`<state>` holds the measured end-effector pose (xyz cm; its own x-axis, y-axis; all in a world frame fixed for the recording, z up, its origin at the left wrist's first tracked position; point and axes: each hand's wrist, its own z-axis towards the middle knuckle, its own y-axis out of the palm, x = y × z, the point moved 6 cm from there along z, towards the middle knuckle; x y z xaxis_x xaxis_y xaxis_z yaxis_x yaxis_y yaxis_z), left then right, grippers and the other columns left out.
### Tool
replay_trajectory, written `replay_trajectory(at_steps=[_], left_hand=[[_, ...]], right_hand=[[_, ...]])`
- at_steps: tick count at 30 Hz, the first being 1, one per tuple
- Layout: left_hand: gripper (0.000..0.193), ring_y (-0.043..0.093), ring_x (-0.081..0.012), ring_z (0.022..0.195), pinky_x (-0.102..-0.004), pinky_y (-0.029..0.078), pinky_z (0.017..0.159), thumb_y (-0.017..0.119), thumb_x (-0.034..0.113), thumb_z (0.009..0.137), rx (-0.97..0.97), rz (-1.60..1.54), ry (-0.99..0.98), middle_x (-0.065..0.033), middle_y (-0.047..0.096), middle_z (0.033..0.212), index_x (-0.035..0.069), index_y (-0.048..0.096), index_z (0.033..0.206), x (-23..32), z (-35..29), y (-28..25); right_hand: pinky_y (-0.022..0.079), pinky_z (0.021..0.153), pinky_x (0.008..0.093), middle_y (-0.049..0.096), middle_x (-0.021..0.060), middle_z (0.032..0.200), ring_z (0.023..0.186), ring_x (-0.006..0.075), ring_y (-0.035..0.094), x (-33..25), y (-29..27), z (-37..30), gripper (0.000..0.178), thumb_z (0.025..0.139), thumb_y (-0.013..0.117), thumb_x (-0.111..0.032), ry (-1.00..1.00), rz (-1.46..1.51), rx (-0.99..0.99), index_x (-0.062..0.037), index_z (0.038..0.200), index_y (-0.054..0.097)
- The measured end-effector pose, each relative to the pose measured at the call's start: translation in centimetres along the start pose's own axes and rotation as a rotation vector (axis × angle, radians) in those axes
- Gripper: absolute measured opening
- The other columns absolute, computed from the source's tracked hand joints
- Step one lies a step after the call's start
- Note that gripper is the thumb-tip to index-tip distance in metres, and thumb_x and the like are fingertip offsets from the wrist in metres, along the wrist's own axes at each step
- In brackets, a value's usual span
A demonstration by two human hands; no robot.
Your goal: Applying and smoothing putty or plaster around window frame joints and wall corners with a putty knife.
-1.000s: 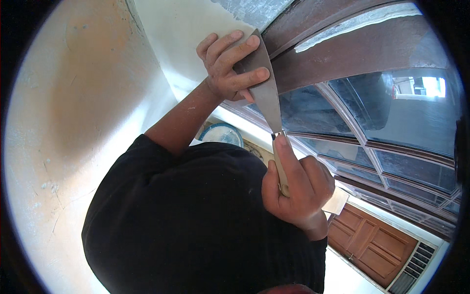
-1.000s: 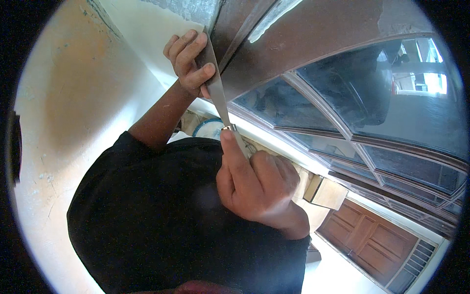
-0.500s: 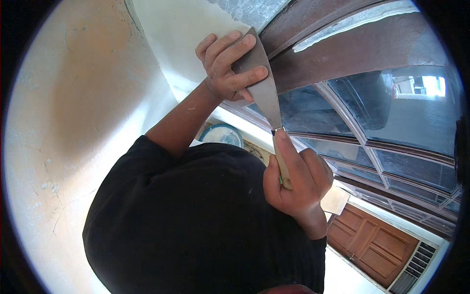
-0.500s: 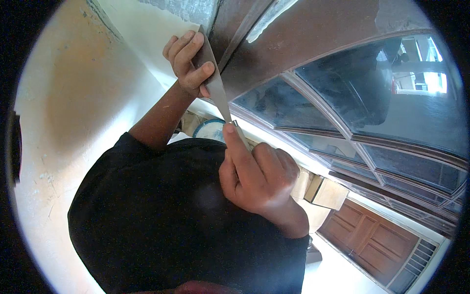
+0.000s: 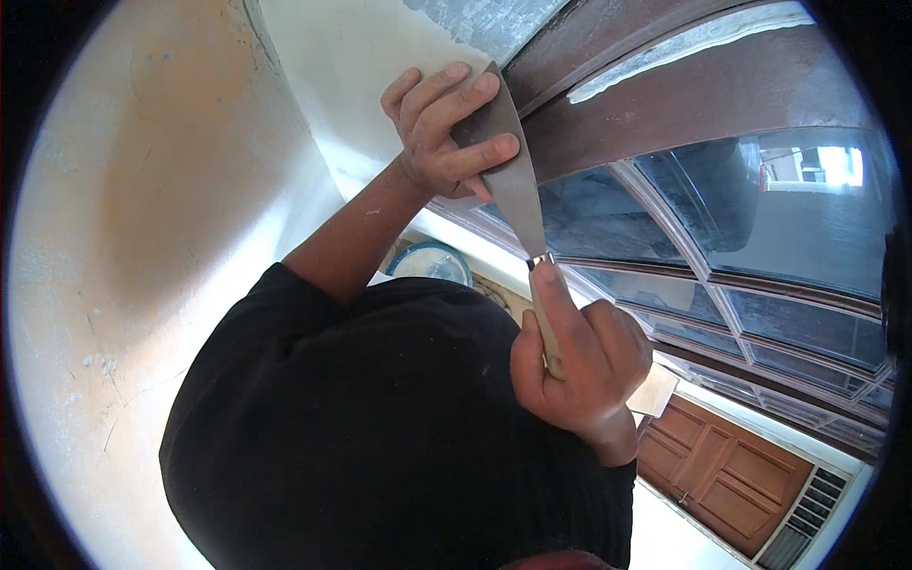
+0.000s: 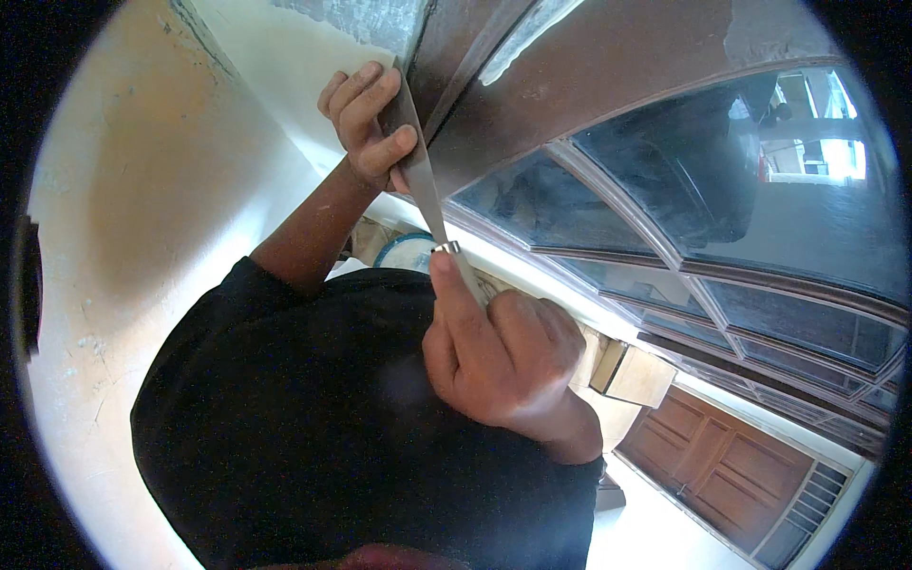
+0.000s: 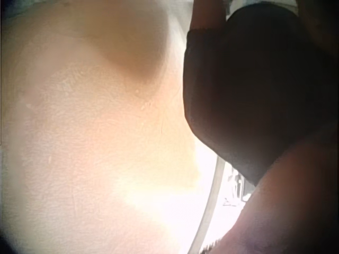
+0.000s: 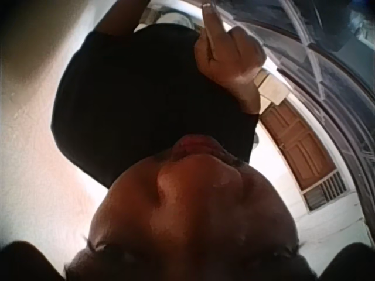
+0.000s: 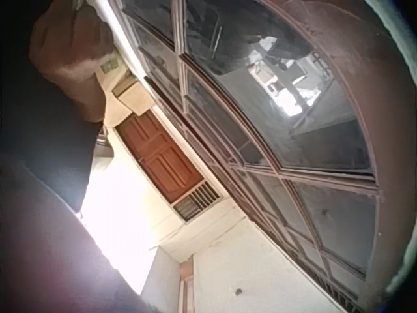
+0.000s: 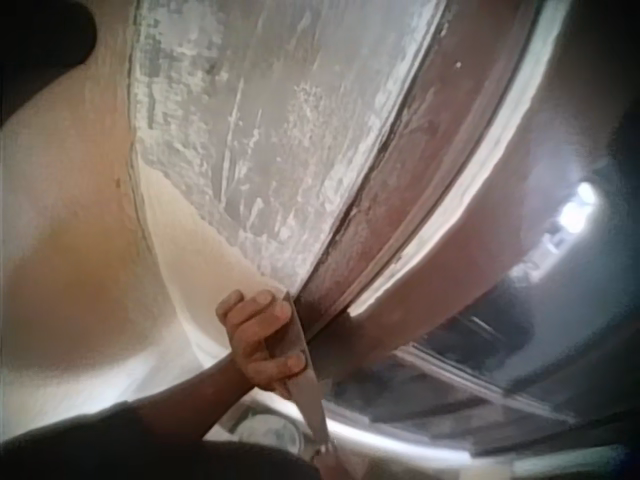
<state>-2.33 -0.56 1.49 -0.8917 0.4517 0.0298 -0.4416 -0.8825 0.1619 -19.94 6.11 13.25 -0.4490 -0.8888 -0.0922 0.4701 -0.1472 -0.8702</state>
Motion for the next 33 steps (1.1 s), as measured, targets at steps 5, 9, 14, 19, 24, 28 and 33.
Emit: replay_trajectory(at_steps=[5,9,14,19,24,28,33], left_hand=[[0.046,0.051,-0.0255,0.119,-0.0458,0.023,0.105,0.025,0.065,0.097,0.002,-0.004,-0.037,-0.0087,0.059,0.128,0.041,0.06,0.113,-0.1,-0.2,0.0],[0.046,0.051,-0.026,0.119,-0.0457,0.024,0.105,0.025,0.066,0.096,-0.028,0.015,-0.023,-0.0091,0.059,0.129,0.041,0.061,0.112,0.2,-0.4,-0.1],[0.047,0.052,-0.0271,0.118,-0.0462,0.026,0.104,0.025,0.066,0.096,-0.002,-0.006,-0.027,-0.0096,0.06,0.129,0.04,0.061,0.112,0.0,-0.5,0.0],[0.047,0.052,-0.0286,0.117,-0.0463,0.027,0.103,0.024,0.066,0.097,0.002,-0.009,-0.019,-0.0102,0.059,0.128,0.04,0.061,0.112,-0.2,-0.3,0.0],[0.049,0.052,-0.03,0.116,-0.0469,0.029,0.099,0.023,0.065,0.097,0.039,0.012,0.012,-0.0116,0.059,0.128,0.039,0.06,0.114,-0.3,-0.4,0.0],[0.048,0.051,-0.0304,0.117,-0.0466,0.03,0.098,0.024,0.065,0.097,0.004,-0.005,-0.042,-0.0114,0.059,0.129,0.039,0.059,0.116,0.1,-0.4,-0.1],[0.046,0.049,-0.0311,0.12,-0.0461,0.031,0.097,0.024,0.064,0.097,0.022,0.001,-0.045,-0.0121,0.058,0.129,0.038,0.058,0.117,0.0,-0.6,0.0]], right_hand=[[0.041,0.04,0.0277,0.041,0.0003,0.059,0.043,0.0103,0.044,-0.1,0.3,0.3,0.041,0.075,0.064,-0.007,-0.007,-0.028,-0.034,0.0003,0.115,0.069],[0.04,0.04,0.0274,0.04,0.0004,0.058,0.042,0.011,0.043,-0.2,-0.2,0.4,0.041,0.075,0.064,-0.007,-0.016,-0.028,-0.007,0.0004,0.115,0.069],[0.038,0.039,0.0271,0.039,0.0003,0.058,0.041,0.0111,0.042,-0.3,-0.2,0.3,0.041,0.074,0.064,-0.007,-0.056,-0.006,0.056,0.0008,0.114,0.07],[0.038,0.04,0.0271,0.039,0.0005,0.058,0.042,0.0108,0.041,-0.2,-0.2,0.2,0.041,0.073,0.064,-0.005,-0.046,-0.008,0.043,0.0001,0.113,0.07],[0.036,0.039,0.0272,0.038,-0.0001,0.058,0.042,0.0099,0.04,-0.1,-0.2,0.4,0.041,0.073,0.064,-0.005,-0.045,-0.002,0.029,-0.0002,0.113,0.071],[0.034,0.038,0.027,0.037,-0.0006,0.058,0.041,0.009,0.038,0.2,-0.1,0.8,0.04,0.073,0.063,-0.005,-0.014,0.018,-0.008,-0.0005,0.112,0.071],[0.033,0.039,0.0258,0.045,0.0024,0.059,0.043,0.01,0.042,-0.2,-0.4,0.9,0.044,0.072,0.065,-0.005,-0.029,0.002,-0.032,0.0001,0.116,0.069]])
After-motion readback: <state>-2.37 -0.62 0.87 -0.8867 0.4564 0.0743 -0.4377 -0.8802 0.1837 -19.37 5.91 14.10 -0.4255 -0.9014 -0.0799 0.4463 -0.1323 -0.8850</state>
